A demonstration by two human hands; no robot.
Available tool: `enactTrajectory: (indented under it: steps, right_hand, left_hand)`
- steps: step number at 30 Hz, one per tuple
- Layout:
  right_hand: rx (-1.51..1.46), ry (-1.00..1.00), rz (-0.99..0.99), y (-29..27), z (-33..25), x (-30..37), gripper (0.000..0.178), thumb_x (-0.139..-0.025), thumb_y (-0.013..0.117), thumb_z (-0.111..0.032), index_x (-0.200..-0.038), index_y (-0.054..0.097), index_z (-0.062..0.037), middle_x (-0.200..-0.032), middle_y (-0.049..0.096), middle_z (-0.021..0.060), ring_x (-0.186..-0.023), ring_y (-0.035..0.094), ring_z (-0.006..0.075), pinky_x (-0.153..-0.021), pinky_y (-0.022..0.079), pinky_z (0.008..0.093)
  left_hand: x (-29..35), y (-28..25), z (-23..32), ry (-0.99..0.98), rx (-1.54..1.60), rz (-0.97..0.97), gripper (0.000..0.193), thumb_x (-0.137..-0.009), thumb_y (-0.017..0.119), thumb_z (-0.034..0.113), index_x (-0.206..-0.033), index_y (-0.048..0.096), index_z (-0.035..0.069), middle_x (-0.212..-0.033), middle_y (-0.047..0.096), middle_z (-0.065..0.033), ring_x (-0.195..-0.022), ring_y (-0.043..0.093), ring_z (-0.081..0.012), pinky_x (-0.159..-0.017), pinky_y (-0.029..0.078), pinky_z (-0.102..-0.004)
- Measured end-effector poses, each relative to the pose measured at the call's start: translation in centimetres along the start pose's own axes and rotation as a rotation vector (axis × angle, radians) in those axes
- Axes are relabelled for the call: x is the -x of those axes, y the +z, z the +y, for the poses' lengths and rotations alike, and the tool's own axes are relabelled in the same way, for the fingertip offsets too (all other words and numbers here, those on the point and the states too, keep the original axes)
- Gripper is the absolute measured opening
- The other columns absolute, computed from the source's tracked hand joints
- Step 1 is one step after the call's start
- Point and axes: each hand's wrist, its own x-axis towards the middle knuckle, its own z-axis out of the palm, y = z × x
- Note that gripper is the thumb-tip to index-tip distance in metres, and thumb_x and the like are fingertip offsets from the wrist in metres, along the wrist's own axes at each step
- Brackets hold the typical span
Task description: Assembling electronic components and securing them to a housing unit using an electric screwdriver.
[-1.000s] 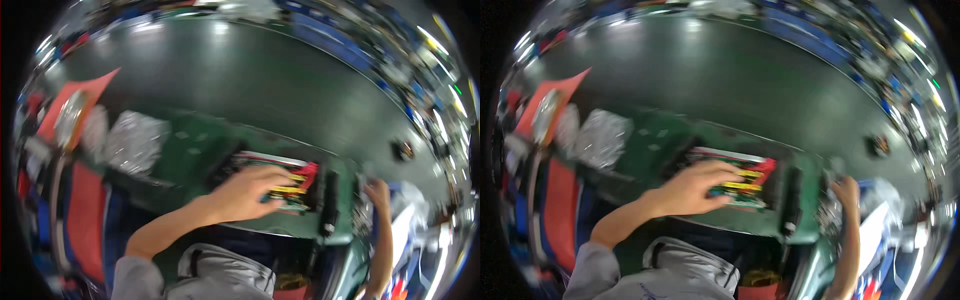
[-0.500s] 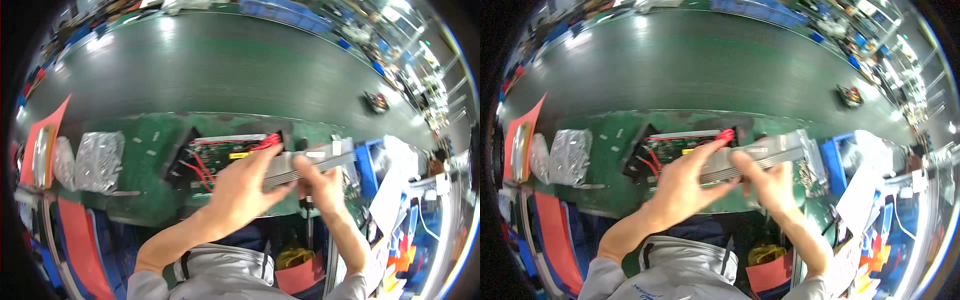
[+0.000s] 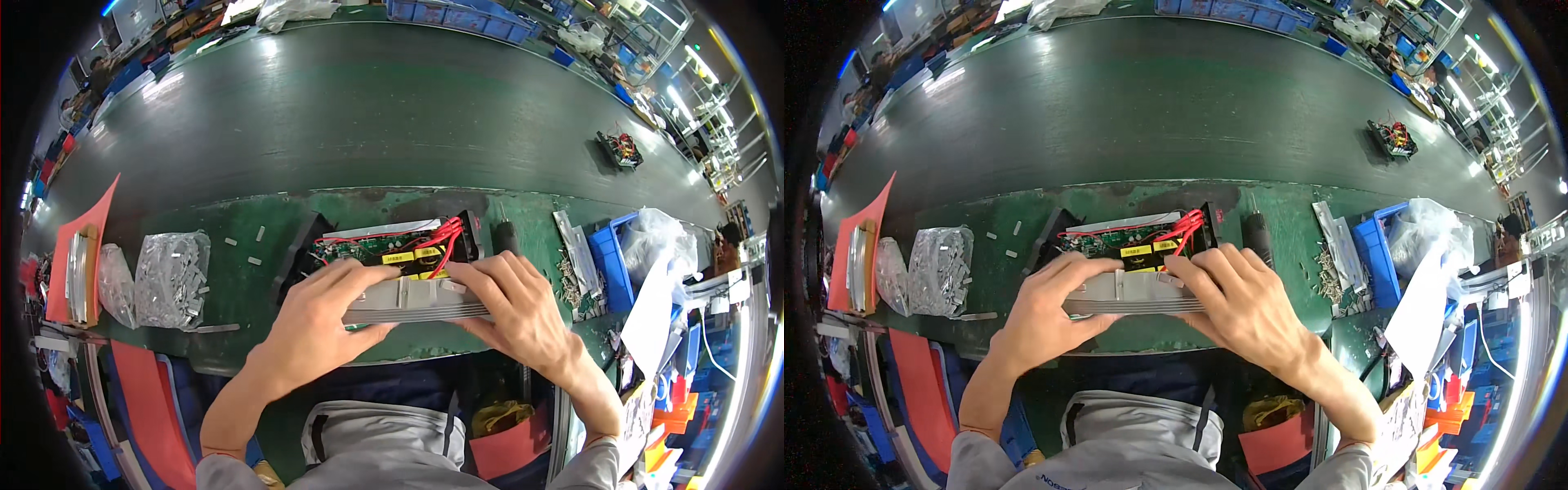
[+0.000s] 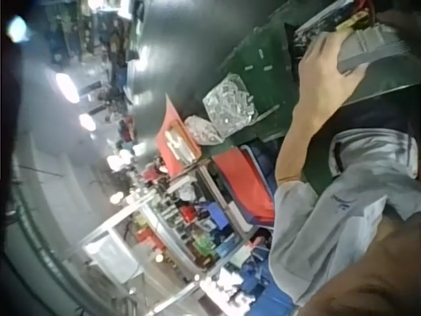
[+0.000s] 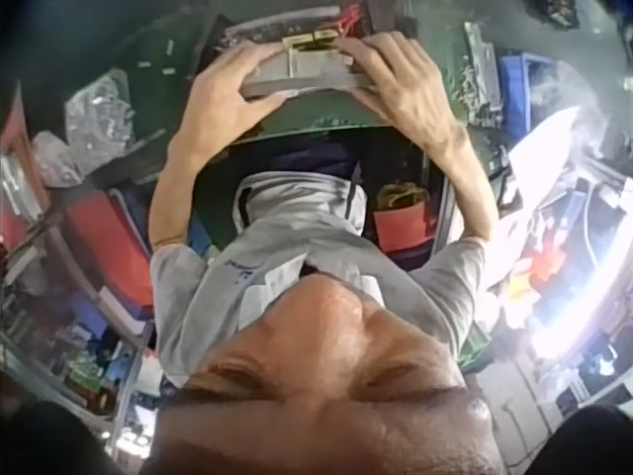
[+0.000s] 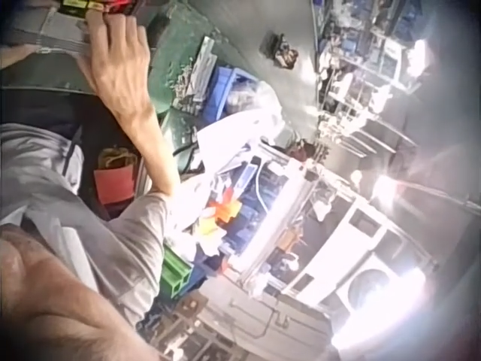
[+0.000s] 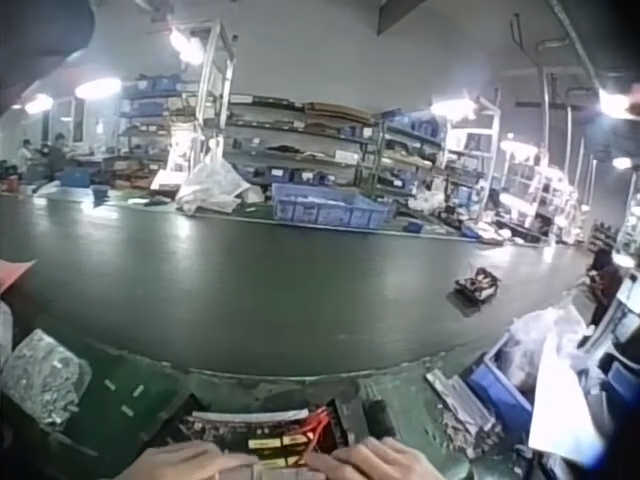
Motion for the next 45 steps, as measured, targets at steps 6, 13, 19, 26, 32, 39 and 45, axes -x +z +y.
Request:
enactTrajectory:
  steps: [6,13,19,26,32,39,45]
  right_hand:
    - [-0.377,0.139,-0.002,2.7,-2.0,0.9,0.059,-0.087,0.085,-0.025,-0.134,0.059,0.0008,-0.103,0.067,0.0148,-0.083,0.071,0.0330,-0.069,0.059,0.0402]
    - [-0.431,0.200,-0.050,3.1,-3.0,2.1,0.053,-0.079,0.087,-0.019,-0.122,0.059,-0.0032,-0.114,0.069,0.0176,-0.091,0.072,0.0330,-0.076,0.060,0.0412]
    - [-0.163,0.068,0.080,5.3,-2.4,5.8,0.060,-0.051,0.083,-0.011,-0.109,0.067,-0.0094,-0.108,0.060,0.0089,-0.090,0.061,0.0293,-0.073,0.048,0.0417]
    - [-0.286,0.100,0.033,6.6,-1.7,6.4,0.046,-0.060,0.080,-0.013,-0.105,0.069,-0.0079,-0.101,0.065,0.0060,-0.092,0.063,0.0281,-0.077,0.047,0.0416]
    - [-0.343,0.056,-0.027,5.9,0.0,5.4,0.040,-0.072,0.083,-0.019,-0.108,0.072,-0.0079,-0.103,0.067,0.0053,-0.091,0.063,0.0275,-0.079,0.046,0.0395]
    - [-0.525,0.072,-0.128,4.5,1.1,2.1,0.035,-0.084,0.080,-0.025,-0.112,0.076,-0.0051,-0.104,0.065,0.0081,-0.089,0.062,0.0268,-0.076,0.047,0.0395]
    - [-0.193,0.008,-0.103,7.6,0.7,0.6,0.041,-0.070,0.077,-0.015,-0.110,0.077,-0.0080,-0.099,0.056,0.0039,-0.088,0.057,0.0245,-0.072,0.045,0.0383]
  left_hand:
    - [1.0,1.1,3.4,0.402,-0.536,0.133,0.039,-0.076,0.078,0.014,-0.115,0.072,0.012,-0.110,0.068,-0.0062,-0.103,0.068,-0.0259,-0.101,0.053,-0.0473]
    - [1.4,1.6,1.7,0.432,-0.522,0.016,0.026,-0.074,0.072,0.017,-0.099,0.072,0.007,-0.088,0.063,-0.0035,-0.076,0.062,-0.0207,-0.063,0.046,-0.0336]
    - [3.2,4.0,0.5,0.320,-0.403,-0.024,0.024,-0.072,0.075,0.011,-0.096,0.072,0.008,-0.089,0.063,-0.0014,-0.075,0.060,-0.0183,-0.061,0.045,-0.0310]
    - [4.0,5.8,0.2,0.182,-0.287,-0.097,0.032,-0.067,0.076,0.004,-0.098,0.070,0.006,-0.094,0.065,-0.0038,-0.078,0.062,-0.0240,-0.067,0.050,-0.0371]
    - [3.6,5.5,0.6,0.124,-0.254,-0.132,0.032,-0.065,0.078,0.006,-0.096,0.069,0.007,-0.095,0.066,-0.0035,-0.077,0.062,-0.0245,-0.066,0.051,-0.0367]
    - [2.7,0.8,0.1,0.005,-0.207,-0.244,0.034,-0.057,0.084,0.005,-0.087,0.067,0.008,-0.118,0.071,-0.0069,-0.076,0.064,-0.0215,-0.065,0.053,-0.0340]
    - [-0.3,0.3,-1.8,0.078,-0.279,-0.425,0.023,-0.061,0.082,0.006,-0.075,0.064,0.003,-0.150,0.060,-0.0149,-0.080,0.068,-0.0220,-0.067,0.055,-0.0340]
